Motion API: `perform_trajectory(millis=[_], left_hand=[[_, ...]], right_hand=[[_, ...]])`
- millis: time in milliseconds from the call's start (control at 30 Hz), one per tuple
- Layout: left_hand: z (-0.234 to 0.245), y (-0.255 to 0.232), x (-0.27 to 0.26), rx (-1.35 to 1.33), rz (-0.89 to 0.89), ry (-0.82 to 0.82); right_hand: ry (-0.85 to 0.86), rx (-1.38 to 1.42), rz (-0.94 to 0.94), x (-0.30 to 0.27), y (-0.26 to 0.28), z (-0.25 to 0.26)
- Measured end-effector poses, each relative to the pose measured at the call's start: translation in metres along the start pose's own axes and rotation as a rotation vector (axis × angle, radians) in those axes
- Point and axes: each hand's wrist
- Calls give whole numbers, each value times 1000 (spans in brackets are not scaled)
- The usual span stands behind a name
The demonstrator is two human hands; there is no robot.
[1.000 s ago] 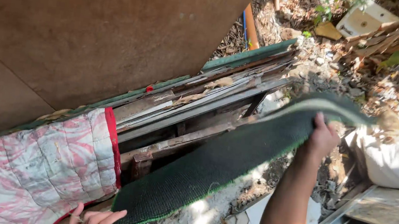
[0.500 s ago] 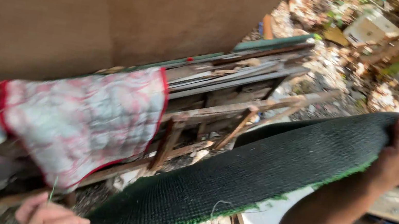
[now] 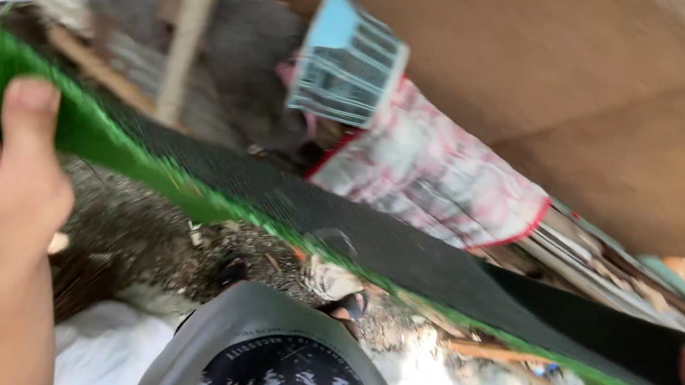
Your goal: Sweeping dirt from an outdoor concrete entryway and then placing a green artificial grass mat.
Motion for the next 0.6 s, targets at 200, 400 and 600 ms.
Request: perform_trajectory(millis=[200,400,600], left_hand=[[59,62,59,-18,64,-264],[98,116,122,241,-418,-455],[62,146,177,62,-164,-569]], right_hand=[[-226,520,25,-3,244,-106],[-195,549,429,-30,356,-139],[-31,723,589,-72,432,-166]])
Point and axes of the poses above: each hand's wrist, its own x-axis towards the middle knuckle, its own z-axis out of the back of the hand, y = z × x, and after that the axes turned 13 degrees about -y, right-handed
